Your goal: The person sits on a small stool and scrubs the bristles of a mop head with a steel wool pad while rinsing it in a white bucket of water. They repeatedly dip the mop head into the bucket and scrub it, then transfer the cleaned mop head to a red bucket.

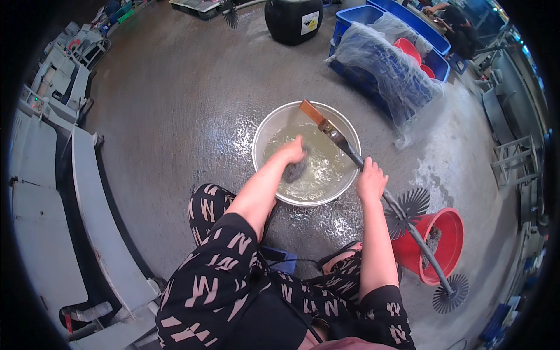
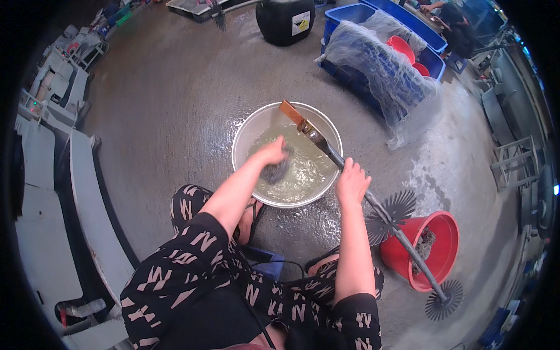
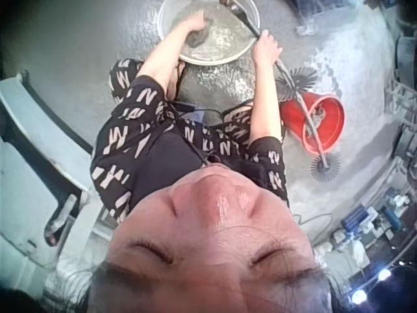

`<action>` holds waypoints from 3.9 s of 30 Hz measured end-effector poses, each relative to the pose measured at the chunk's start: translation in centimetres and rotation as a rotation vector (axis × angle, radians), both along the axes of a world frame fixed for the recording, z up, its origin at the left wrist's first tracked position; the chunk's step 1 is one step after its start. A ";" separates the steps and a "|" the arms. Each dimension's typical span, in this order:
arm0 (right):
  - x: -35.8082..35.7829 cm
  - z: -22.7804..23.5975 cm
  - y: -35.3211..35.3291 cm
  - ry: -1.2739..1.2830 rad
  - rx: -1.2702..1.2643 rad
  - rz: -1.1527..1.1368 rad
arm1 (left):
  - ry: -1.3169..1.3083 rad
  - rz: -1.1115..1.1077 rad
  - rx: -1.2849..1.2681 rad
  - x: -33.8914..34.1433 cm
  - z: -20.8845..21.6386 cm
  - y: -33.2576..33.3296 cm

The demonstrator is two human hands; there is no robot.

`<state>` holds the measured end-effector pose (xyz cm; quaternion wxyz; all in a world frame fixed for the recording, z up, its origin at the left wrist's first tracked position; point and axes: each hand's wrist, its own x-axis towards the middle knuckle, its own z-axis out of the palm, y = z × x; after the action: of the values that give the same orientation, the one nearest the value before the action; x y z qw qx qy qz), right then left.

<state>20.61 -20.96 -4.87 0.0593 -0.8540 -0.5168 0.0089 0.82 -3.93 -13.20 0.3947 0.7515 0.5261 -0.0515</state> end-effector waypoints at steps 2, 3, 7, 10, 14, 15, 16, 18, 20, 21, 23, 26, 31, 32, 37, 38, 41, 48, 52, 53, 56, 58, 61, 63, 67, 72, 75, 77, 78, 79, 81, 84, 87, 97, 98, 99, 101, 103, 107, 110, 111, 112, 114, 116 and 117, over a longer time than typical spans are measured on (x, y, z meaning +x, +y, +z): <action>0.2 -0.4 0.1 -0.009 0.013 -0.001 | -0.260 0.202 0.249 -0.1 6.5 -1.2; 0.1 -0.3 0.1 -0.017 0.000 0.003 | -0.399 0.255 0.414 0.1 7.5 -1.7; -0.1 0.0 0.3 -0.020 -0.020 0.008 | -0.376 0.173 0.595 2.8 10.4 -2.7; 0.2 0.1 0.6 -0.025 -0.008 0.010 | -0.275 0.217 0.442 1.4 8.8 -2.8; 0.1 -0.2 0.1 -0.044 -0.026 -0.014 | -0.340 0.247 0.501 -0.2 7.9 -3.6; 0.2 -0.2 0.5 -0.046 -0.021 -0.008 | -0.368 0.236 0.535 0.6 8.3 -3.0; 0.0 0.1 0.6 -0.043 -0.029 0.001 | -0.389 0.227 0.557 1.9 9.4 -2.5; -0.1 0.4 0.6 -0.042 -0.031 0.012 | -0.380 0.219 0.566 2.5 9.9 -2.5; 0.1 0.0 0.4 -0.045 -0.025 0.005 | -0.320 0.211 0.532 2.6 8.5 -3.0; 0.2 -0.1 0.4 -0.047 -0.007 0.001 | -0.225 0.156 0.497 1.9 7.6 -2.6; 0.5 -0.1 0.7 -0.051 0.029 -0.002 | -0.219 0.165 0.500 0.7 6.4 -2.7; 0.2 0.1 0.6 -0.030 -0.012 0.003 | -0.294 0.206 0.508 1.7 8.5 -2.6; 0.3 0.6 0.5 -0.049 -0.002 0.017 | -0.265 0.146 0.503 3.3 10.1 -2.5; 0.2 0.6 0.6 -0.038 -0.005 0.013 | -0.230 0.148 0.471 2.3 9.6 -2.9; 0.5 0.0 0.6 -0.028 -0.007 -0.002 | 0.050 0.146 0.284 0.1 5.0 -1.2; 0.4 0.2 0.7 -0.026 -0.011 0.003 | 0.076 0.155 0.244 0.2 5.0 -0.6; 0.7 -0.1 0.7 -0.027 -0.011 -0.002 | 0.168 0.091 0.156 1.4 2.6 -0.2; 0.5 0.0 0.2 -0.017 -0.015 -0.018 | 0.093 -0.050 0.039 2.0 0.5 0.6; 0.3 0.0 0.4 0.002 0.004 -0.006 | -0.305 0.256 0.330 1.8 9.9 -0.1; 0.4 0.1 0.5 0.000 0.001 0.003 | -0.338 0.223 0.423 2.5 11.3 -0.4; 0.2 0.1 0.6 -0.029 0.006 0.012 | -0.295 0.137 0.532 3.0 10.1 0.2; 0.1 0.0 0.6 -0.044 0.010 -0.013 | -0.092 0.048 0.447 1.6 9.5 0.1; 0.0 -0.2 0.5 -0.057 0.012 -0.044 | -0.291 0.141 0.551 1.1 9.7 -1.6; 0.1 -0.4 0.4 -0.061 0.017 -0.027 | -0.426 0.155 0.669 2.0 9.7 -2.3; -0.1 -0.5 0.1 -0.083 0.066 -0.020 | -0.384 0.086 0.749 3.6 7.6 -3.7; -0.2 -0.5 -0.1 -0.069 0.062 -0.023 | -0.417 0.174 0.872 3.9 8.3 -4.6; -0.5 -0.1 0.2 -0.060 0.061 -0.014 | -0.471 0.084 1.051 4.8 8.7 -3.6; -0.1 -0.6 0.3 -0.065 0.075 -0.014 | -0.438 0.061 1.032 4.5 7.0 -3.6; 0.0 -0.7 0.3 -0.065 0.083 -0.016 | -0.420 0.046 1.024 4.0 5.8 -3.5; 0.0 -0.7 0.2 -0.060 0.082 -0.021 | -0.363 0.040 0.964 3.4 6.2 -3.9; 0.1 -0.7 0.1 -0.050 0.080 -0.031 | -0.532 0.077 1.004 3.8 7.3 -4.0; -0.1 -0.3 0.1 -0.055 0.063 -0.011 | -0.583 0.023 1.047 4.3 8.2 -3.4; 0.0 -0.4 0.3 -0.057 0.058 -0.027 | -0.526 -0.013 1.066 4.5 7.5 -2.9; 0.2 -0.8 0.2 -0.035 0.108 -0.022 | -0.385 0.003 1.044 4.1 7.0 -3.4; 0.1 -0.8 0.3 -0.029 0.105 -0.026 | -0.363 -0.001 1.024 3.9 6.8 -3.5; 0.1 -0.7 0.3 -0.023 0.101 -0.031 | -0.340 -0.005 1.005 3.7 6.6 -3.5; 0.1 -0.7 0.2 -0.015 0.092 -0.045 | -0.366 -0.009 1.011 4.0 8.0 -3.7; 0.1 -0.7 0.2 -0.021 0.094 -0.047 | -0.465 -0.012 1.057 4.7 10.2 -4.0; 0.2 -0.6 0.4 -0.032 0.097 -0.035 | -0.483 0.032 1.001 4.5 7.3 -3.5; 0.1 -1.1 0.3 -0.025 0.088 -0.050 | -0.336 -0.008 0.903 3.0 4.8 -3.6; 0.3 -1.1 0.4 -0.028 0.090 -0.057 | -0.414 0.011 0.886 2.9 4.9 -3.4; 0.5 -0.9 0.7 -0.029 0.098 -0.050 | -0.496 0.033 0.926 3.5 6.2 -3.3; 0.3 -0.8 0.4 -0.017 0.085 -0.030 | -0.643 0.087 0.975 4.9 8.7 -3.6; 0.2 -0.7 0.5 -0.031 0.098 -0.035 | -0.551 0.082 0.960 5.5 8.4 -2.9; 0.2 -0.7 0.6 -0.037 0.105 -0.038 | -0.522 0.081 0.942 5.3 7.8 -3.0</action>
<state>20.82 -20.39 -5.61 0.0947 -0.8593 -0.5014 -0.0353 6.09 -6.93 -5.43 0.1341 0.8142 0.4050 0.3938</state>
